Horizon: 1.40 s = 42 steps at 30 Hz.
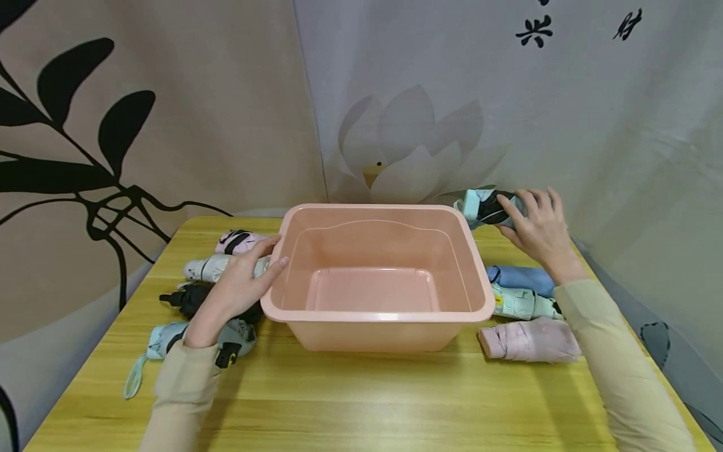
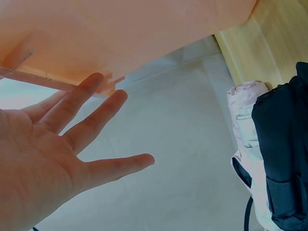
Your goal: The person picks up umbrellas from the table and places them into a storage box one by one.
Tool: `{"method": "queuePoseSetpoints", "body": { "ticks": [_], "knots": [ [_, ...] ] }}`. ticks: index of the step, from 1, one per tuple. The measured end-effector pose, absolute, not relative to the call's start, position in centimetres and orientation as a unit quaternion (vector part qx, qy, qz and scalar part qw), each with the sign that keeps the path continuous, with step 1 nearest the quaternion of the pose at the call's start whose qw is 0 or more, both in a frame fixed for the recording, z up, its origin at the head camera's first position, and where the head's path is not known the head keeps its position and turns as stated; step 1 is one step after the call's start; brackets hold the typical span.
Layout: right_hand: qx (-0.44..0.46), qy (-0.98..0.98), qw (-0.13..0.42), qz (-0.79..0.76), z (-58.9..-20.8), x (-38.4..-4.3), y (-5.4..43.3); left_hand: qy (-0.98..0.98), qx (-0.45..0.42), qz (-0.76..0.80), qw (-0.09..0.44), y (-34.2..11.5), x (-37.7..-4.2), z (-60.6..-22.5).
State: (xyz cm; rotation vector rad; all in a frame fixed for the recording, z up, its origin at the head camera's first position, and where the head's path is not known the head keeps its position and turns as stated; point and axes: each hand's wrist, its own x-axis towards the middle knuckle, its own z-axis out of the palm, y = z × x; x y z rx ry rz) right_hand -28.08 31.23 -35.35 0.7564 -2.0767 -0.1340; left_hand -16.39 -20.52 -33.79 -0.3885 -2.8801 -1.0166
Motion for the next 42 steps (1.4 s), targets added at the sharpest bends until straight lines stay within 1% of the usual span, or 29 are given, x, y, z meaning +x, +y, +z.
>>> {"method": "queuePoseSetpoints", "body": {
  "ticks": [6, 14, 23, 32, 42],
  "knots": [
    [0.322, -0.810, 0.488, -0.054, -33.6, -27.6, 30.7, -0.936, -0.126, -0.327, 0.036, -20.5, -16.4, -33.8],
    [0.350, -0.787, 0.506, -0.053, -31.6, -27.1, 29.3, -0.936, -0.125, -0.328, 0.039, -20.4, -16.5, -33.9],
    [0.389, -0.750, 0.528, -0.084, -29.2, -26.8, 26.4, -0.935, -0.123, -0.330, 0.036, -20.4, -16.5, -33.9],
    [0.423, -0.710, 0.554, -0.101, -27.4, -26.8, 22.6, -0.937, -0.116, -0.328, 0.030, -20.4, -16.2, -33.5],
    [0.460, -0.692, 0.547, -0.104, -26.7, -26.9, 19.1, -0.945, -0.109, -0.308, 0.017, -20.3, -16.1, -32.9]
  ]
}}
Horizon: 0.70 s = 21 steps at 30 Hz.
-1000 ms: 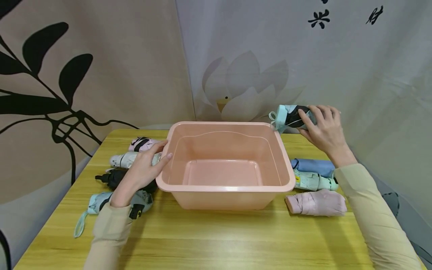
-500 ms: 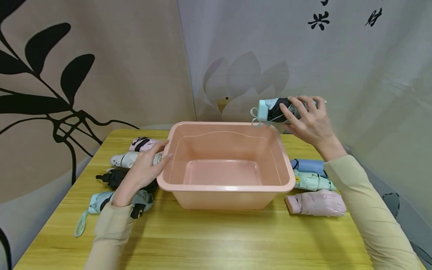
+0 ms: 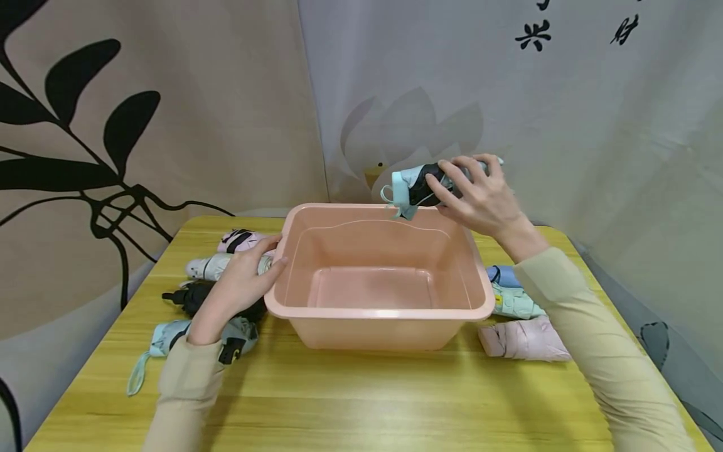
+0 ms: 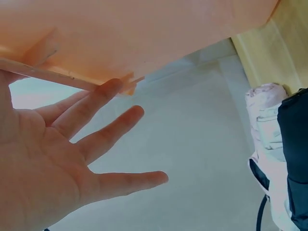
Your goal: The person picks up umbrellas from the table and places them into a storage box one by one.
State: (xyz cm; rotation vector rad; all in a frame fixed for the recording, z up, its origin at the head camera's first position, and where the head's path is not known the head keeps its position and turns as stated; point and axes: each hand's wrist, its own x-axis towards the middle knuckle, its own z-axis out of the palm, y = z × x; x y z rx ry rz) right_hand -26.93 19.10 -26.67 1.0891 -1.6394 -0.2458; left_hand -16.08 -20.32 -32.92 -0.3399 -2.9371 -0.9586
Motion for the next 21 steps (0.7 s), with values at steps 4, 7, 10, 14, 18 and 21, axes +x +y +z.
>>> {"method": "queuePoseSetpoints", "body": {
  "ticks": [4, 7, 10, 14, 18, 21],
  "knots": [
    [0.479, -0.679, 0.547, -0.098, -26.6, -27.0, 17.8, -0.947, -0.108, -0.301, 0.015, -20.3, -16.1, -32.6],
    [0.490, -0.671, 0.546, -0.103, -26.6, -27.1, 16.9, -0.948, -0.105, -0.299, 0.018, -20.2, -16.0, -32.5],
    [0.497, -0.672, 0.538, -0.111, -26.6, -27.0, 16.1, -0.948, -0.102, -0.299, 0.021, -20.1, -15.9, -32.4],
    [0.503, -0.675, 0.525, -0.122, -26.6, -26.8, 15.0, -0.948, -0.100, -0.300, 0.028, -19.9, -15.9, -32.5],
    [0.516, -0.670, 0.519, -0.124, -26.7, -26.6, 13.8, -0.949, -0.096, -0.299, 0.031, -19.8, -15.9, -32.6],
    [0.524, -0.662, 0.519, -0.131, -26.9, -26.5, 13.0, -0.949, -0.092, -0.299, 0.031, -19.8, -15.9, -32.6]
  ]
}}
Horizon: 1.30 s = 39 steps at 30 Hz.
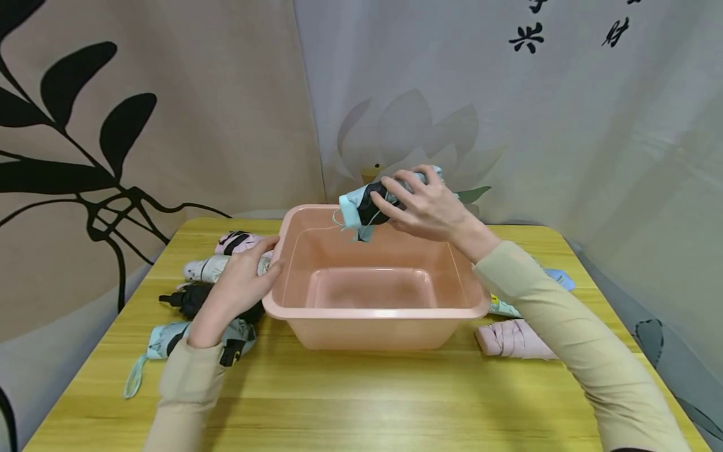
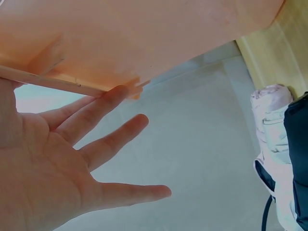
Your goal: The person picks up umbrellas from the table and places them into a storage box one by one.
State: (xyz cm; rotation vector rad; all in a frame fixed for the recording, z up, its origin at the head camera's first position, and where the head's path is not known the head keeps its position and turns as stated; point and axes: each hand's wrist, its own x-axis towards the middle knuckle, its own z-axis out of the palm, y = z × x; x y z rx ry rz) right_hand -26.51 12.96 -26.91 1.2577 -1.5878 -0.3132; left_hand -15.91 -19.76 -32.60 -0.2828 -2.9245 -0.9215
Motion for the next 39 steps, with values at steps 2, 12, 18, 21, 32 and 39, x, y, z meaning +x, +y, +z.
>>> {"method": "queuePoseSetpoints", "body": {
  "ticks": [2, 12, 18, 21, 32, 39],
  "knots": [
    [0.528, -0.658, 0.519, -0.137, -27.1, -26.4, 12.4, -0.949, -0.091, -0.300, 0.032, -19.7, -15.9, -32.7],
    [0.527, -0.656, 0.519, -0.149, -27.7, -26.0, 10.3, -0.948, -0.094, -0.302, 0.035, -19.9, -15.9, -32.9],
    [0.526, -0.662, 0.511, -0.157, -28.1, -25.8, 9.7, -0.947, -0.092, -0.305, 0.038, -19.9, -15.9, -32.9],
    [0.532, -0.663, 0.500, -0.162, -28.5, -25.8, 9.4, -0.948, -0.091, -0.302, 0.039, -19.9, -16.0, -32.9],
    [0.571, -0.636, 0.481, -0.195, -30.4, -26.2, 8.1, -0.948, -0.092, -0.302, 0.040, -19.8, -16.0, -32.9],
    [0.583, -0.606, 0.507, -0.189, -31.3, -26.6, 7.2, -0.947, -0.099, -0.302, 0.043, -19.9, -15.8, -32.7]
  ]
}}
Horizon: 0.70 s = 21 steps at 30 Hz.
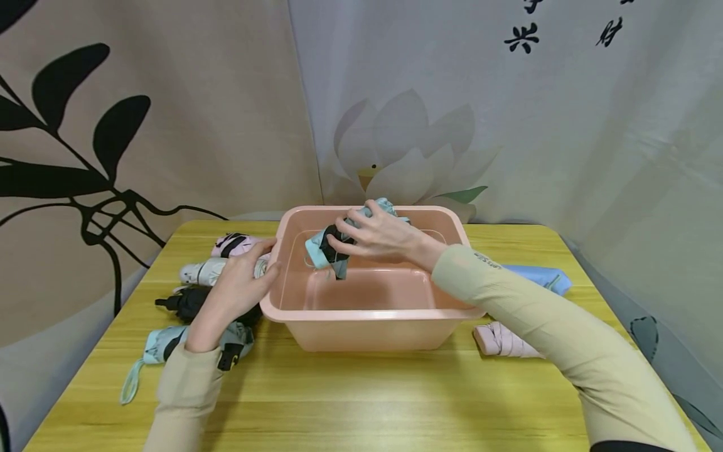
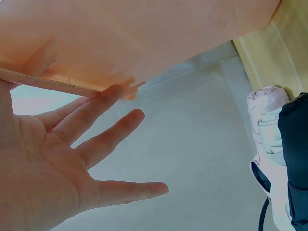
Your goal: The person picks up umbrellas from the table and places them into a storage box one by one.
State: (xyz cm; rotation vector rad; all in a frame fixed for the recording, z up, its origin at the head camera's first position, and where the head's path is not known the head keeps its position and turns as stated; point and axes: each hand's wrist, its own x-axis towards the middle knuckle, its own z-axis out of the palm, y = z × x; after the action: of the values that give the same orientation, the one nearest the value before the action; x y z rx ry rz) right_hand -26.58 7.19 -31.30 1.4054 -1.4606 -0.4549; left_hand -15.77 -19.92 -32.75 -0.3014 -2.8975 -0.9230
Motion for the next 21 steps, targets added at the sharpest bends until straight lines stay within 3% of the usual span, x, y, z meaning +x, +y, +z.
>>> {"method": "queuePoseSetpoints", "body": {
  "ticks": [5, 15, 21],
  "knots": [
    [0.591, -0.601, 0.506, -0.183, -32.0, -26.8, 6.4, -0.948, -0.097, -0.301, 0.044, -19.9, -15.8, -32.9],
    [0.609, -0.659, 0.360, -0.254, -32.4, -26.3, 5.8, -0.947, -0.093, -0.303, 0.043, -19.9, -15.9, -33.2],
    [0.610, -0.668, 0.329, -0.270, -32.7, -26.6, 5.7, -0.947, -0.098, -0.302, 0.047, -20.0, -15.8, -33.0]
  ]
}}
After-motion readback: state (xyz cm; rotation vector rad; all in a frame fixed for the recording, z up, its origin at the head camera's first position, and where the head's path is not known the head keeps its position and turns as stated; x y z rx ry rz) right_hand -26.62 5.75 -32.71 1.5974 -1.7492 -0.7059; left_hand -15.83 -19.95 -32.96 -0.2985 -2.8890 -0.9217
